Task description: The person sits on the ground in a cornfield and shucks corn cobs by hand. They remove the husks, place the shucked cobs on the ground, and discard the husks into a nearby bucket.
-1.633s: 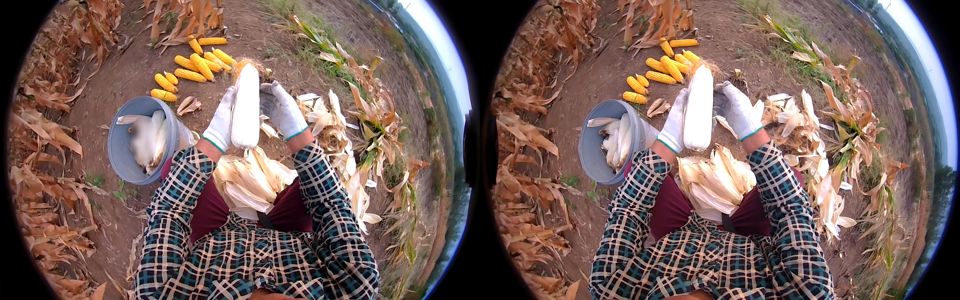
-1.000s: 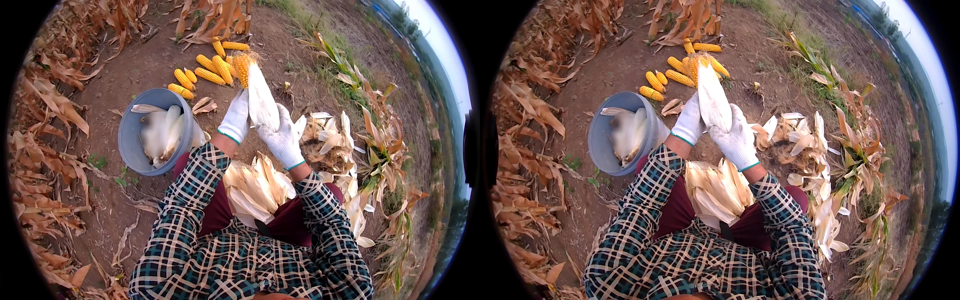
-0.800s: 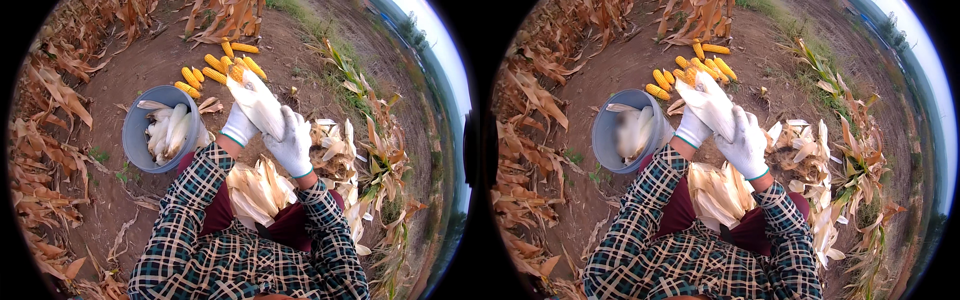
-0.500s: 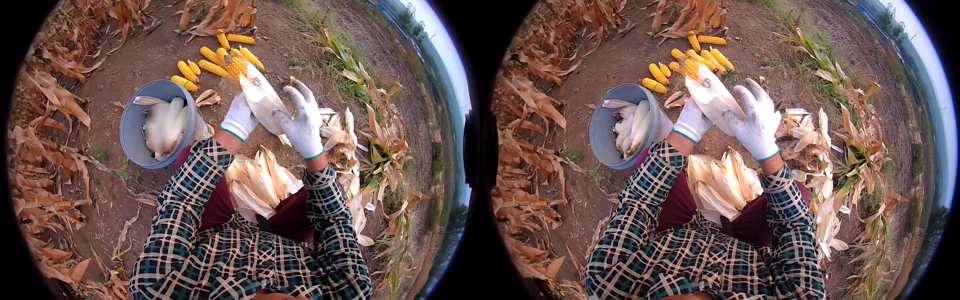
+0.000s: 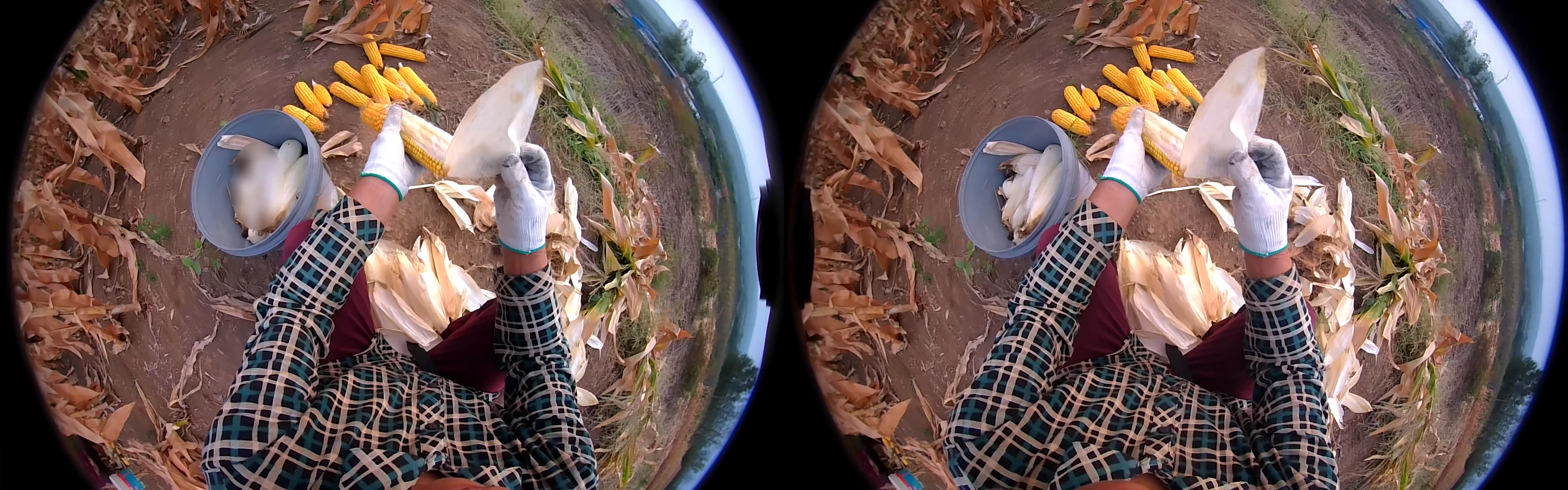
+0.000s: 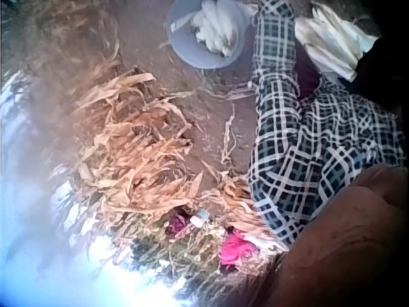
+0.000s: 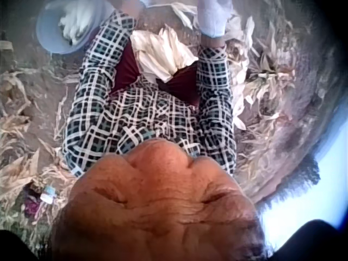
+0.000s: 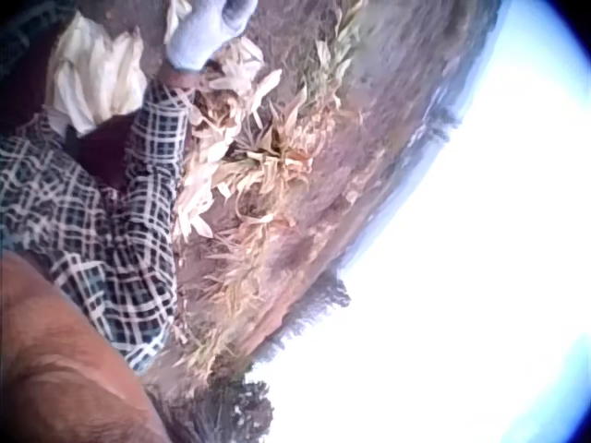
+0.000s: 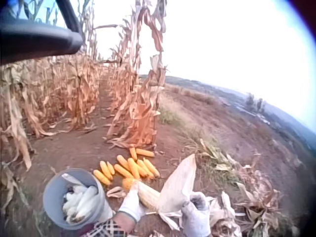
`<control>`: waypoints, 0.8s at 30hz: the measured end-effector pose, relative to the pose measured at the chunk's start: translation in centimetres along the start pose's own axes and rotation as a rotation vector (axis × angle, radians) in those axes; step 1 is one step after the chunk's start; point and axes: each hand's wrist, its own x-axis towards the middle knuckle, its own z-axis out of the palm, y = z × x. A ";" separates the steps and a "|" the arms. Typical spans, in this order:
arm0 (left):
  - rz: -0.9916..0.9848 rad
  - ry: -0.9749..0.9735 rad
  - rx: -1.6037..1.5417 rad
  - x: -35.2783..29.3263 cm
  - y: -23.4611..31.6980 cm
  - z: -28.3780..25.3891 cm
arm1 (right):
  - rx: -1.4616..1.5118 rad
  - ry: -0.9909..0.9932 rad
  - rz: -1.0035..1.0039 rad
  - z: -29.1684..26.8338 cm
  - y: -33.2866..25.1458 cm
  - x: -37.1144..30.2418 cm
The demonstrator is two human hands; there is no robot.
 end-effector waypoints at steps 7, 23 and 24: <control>0.076 -0.037 -0.070 -0.5 1.2 0.7 | -0.004 -0.216 -0.055 -0.6 -0.7 -0.3; -0.132 -0.237 0.305 4.4 -2.7 -4.6 | -1.205 -0.620 -0.550 3.3 2.4 -1.1; -0.159 -0.255 0.156 2.2 -2.2 -3.0 | -1.228 -0.606 -0.562 3.3 2.1 -1.5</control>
